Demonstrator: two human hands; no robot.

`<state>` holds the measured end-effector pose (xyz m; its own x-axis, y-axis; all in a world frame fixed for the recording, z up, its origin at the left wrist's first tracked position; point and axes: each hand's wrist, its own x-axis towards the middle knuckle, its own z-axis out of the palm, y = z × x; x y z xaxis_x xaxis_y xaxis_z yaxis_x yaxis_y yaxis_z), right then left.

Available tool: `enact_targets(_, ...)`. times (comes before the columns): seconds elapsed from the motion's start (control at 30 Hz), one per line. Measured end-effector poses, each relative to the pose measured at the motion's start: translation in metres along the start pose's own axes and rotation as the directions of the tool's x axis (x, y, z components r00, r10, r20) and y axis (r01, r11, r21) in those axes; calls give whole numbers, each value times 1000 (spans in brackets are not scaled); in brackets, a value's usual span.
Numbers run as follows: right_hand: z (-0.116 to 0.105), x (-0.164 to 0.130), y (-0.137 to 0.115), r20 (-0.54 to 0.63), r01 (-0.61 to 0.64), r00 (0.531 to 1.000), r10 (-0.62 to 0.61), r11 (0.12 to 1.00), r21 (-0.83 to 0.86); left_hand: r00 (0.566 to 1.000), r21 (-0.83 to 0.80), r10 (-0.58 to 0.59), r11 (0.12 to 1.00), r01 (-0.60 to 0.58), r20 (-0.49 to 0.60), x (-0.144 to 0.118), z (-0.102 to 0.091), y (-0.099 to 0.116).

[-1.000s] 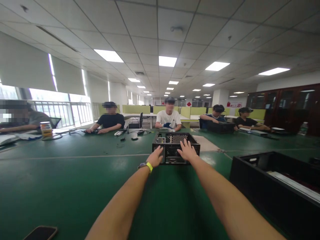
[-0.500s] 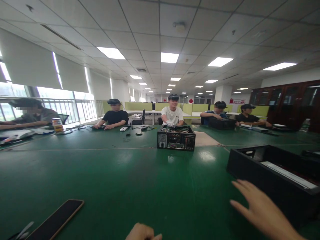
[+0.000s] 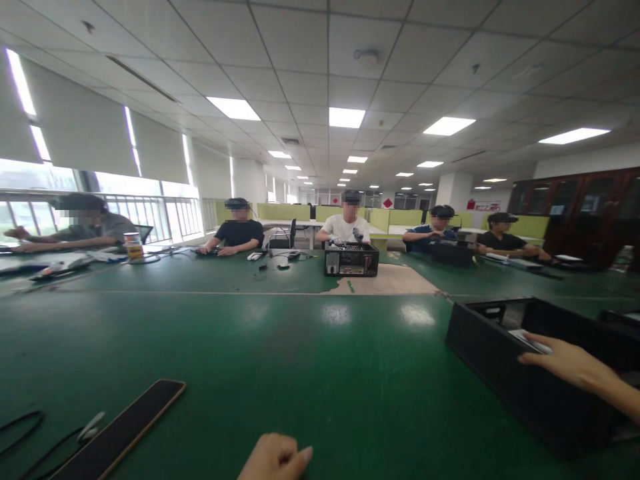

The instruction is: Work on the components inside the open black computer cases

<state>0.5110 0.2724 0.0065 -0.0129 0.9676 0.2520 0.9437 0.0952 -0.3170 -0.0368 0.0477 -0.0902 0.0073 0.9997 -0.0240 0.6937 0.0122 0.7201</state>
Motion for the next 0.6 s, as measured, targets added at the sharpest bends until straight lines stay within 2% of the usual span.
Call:
enact_targets(0.1,1,-24,-38,63,11,998,-7,998,-54,996,-17,68,997,-69,-61,16,-18,29)
enact_targets(0.2,7,-67,-100,148,49,988,-33,993,-108,975,-9,195,980,-197,-107,42,-37,71)
enact_targets(0.27,7,-98,-148,195,143,973,-124,986,-84,944,28,297,955,-296,-146,62,-47,103)
enact_targets(0.33,6,-117,-192,253,253,932,-259,966,54,896,83,401,916,-393,-188,86,-54,136)
enact_targets(0.4,6,-115,-224,322,291,872,-370,919,266,850,152,477,878,-453,-224,110,-56,168)
enact_targets(0.47,12,-92,-241,351,298,843,-407,898,325,838,262,505,853,-450,-204,130,-52,194)
enact_targets(0.53,28,-59,-246,396,360,828,-397,918,167,870,414,486,810,-415,-78,145,-42,212)
enact_targets(0.6,47,-31,-244,471,448,792,-389,894,-15,900,529,430,749,-400,71,152,-27,222)
